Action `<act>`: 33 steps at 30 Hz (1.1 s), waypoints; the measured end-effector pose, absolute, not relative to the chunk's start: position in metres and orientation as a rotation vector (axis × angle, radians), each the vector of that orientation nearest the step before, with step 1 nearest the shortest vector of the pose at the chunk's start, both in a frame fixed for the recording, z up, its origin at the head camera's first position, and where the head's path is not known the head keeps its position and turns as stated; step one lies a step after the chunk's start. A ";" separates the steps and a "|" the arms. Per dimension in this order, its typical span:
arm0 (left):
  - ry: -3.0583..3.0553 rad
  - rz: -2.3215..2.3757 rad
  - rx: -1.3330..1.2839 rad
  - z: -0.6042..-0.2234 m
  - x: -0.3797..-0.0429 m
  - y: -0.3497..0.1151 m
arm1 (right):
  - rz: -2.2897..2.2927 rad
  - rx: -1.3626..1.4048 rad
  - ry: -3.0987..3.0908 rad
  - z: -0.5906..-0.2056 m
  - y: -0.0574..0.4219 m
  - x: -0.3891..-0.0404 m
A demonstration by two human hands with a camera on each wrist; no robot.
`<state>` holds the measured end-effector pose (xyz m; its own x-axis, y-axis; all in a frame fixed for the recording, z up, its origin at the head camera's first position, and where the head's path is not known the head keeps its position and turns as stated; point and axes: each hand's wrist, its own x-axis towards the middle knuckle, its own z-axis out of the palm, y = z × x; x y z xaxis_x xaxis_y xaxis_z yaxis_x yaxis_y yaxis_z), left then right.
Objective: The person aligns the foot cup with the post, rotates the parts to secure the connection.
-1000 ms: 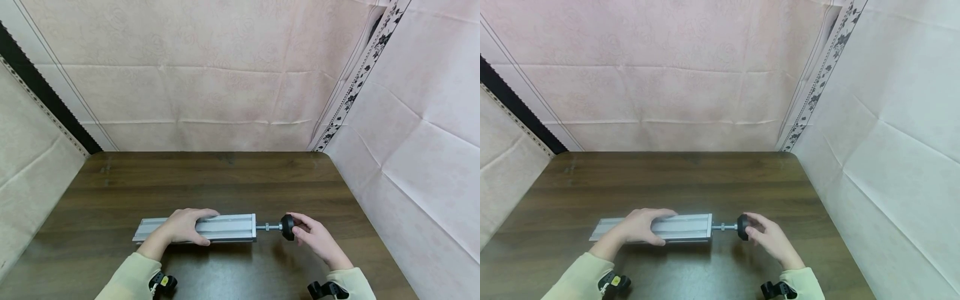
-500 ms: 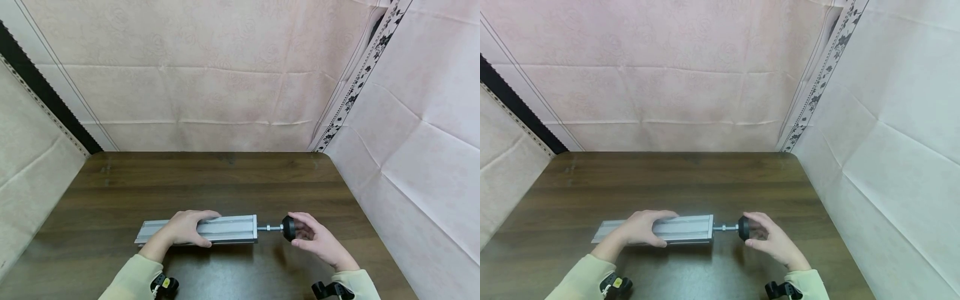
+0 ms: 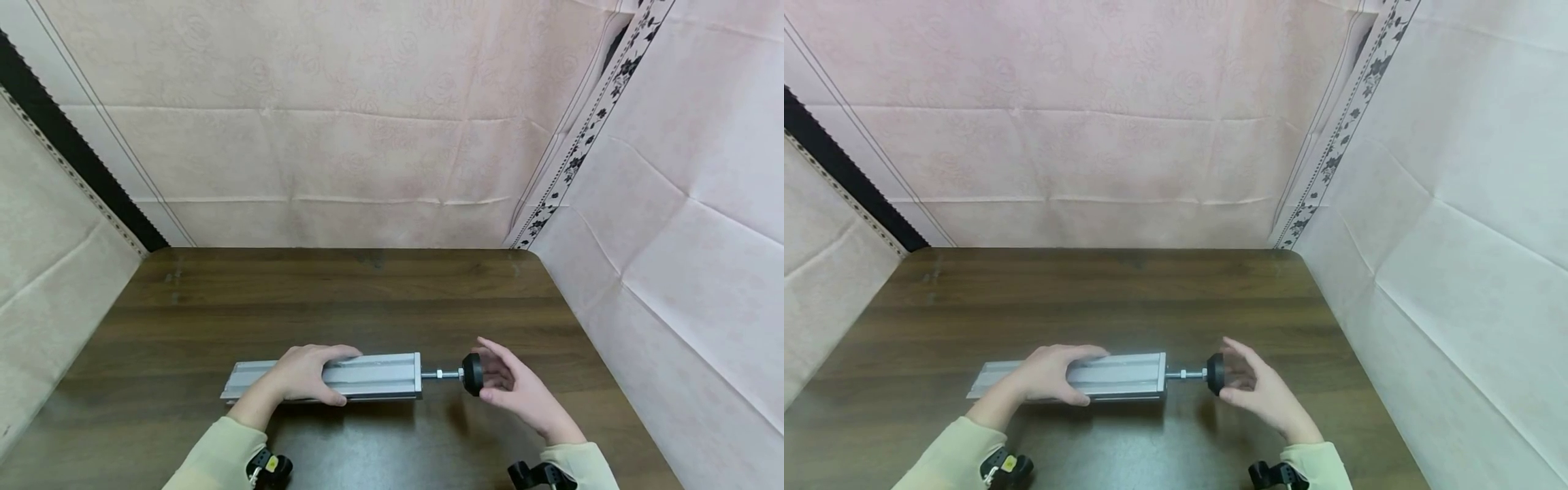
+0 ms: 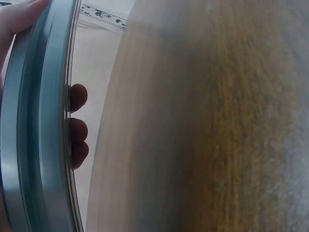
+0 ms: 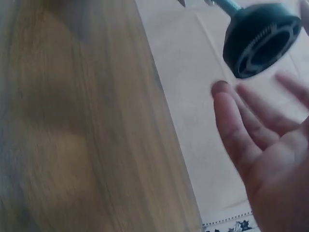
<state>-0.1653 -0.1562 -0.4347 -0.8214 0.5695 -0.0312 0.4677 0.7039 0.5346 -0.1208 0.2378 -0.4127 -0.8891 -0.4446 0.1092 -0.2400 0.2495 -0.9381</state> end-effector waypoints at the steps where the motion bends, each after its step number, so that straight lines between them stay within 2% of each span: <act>1: 2.719 0.775 0.836 -0.435 -0.166 -0.156 | -1.703 -0.698 2.330 -0.413 0.239 -0.120; 5: 2.718 0.780 0.831 -0.435 -0.166 -0.157 | -1.715 -0.919 2.316 -0.416 0.241 -0.119; 9: 2.717 0.783 0.822 -0.436 -0.167 -0.156 | -1.705 -0.940 2.398 -0.417 0.240 -0.119; 21: 2.714 0.805 0.831 -0.438 -0.167 -0.153 | -1.731 -0.384 2.472 -0.411 0.229 -0.120; 33: 2.711 0.840 0.855 -0.443 -0.167 -0.152 | -1.835 -0.362 2.507 -0.405 0.221 -0.121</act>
